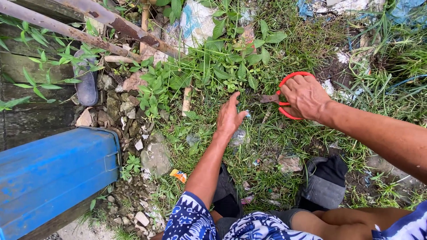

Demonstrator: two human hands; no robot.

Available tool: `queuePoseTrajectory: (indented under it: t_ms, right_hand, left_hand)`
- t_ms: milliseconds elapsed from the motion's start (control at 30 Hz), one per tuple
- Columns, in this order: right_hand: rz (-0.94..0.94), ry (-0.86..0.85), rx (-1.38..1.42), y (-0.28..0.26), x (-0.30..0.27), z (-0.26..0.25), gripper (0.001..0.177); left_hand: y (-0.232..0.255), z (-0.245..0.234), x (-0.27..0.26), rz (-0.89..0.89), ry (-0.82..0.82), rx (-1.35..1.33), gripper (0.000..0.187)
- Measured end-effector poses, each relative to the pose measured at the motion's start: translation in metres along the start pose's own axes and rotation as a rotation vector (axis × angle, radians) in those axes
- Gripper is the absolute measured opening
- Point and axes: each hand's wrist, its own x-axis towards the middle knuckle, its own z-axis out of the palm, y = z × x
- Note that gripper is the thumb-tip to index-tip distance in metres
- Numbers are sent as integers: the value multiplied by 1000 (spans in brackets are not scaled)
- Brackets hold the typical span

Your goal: Pruning or cutting small branches from a plant in a yard.

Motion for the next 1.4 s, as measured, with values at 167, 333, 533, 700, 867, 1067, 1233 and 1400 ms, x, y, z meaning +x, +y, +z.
queuePoseTrajectory:
  t_ms: [167,333,533,700,867,1067,1233,1400]
  right_hand:
    - [-13,-86,-24,-13,13,8,65]
    - [-53,-9,-10,-21,29,18,62]
    - [-75,-49,-3,-27,43,27,63]
    - [-53,-149,124,-29,38,45,38]
    - [-74,-273,85,-28,20,48,36]
    - [-77,-257,98,-22,9,52,50]
    - [-73,-102,63,-26,23,27,64]
    - [-86,-41,-18,-37,40,29,47]
  left_hand:
    - [1,-5,1,-57,5,-128,57]
    - [-14,-4,4,-61,8,-214,50]
    - [-22,0,6,16,48,-188,49]
    - [-23,-4,8,11,82,-184,51]
    - [-37,1,11,7,117,-245,52]
    - [-35,-3,8,-35,129,-332,53]
    - [-34,-2,4,27,119,-361,53]
    - [-35,-1,4,64,87,-389,52]
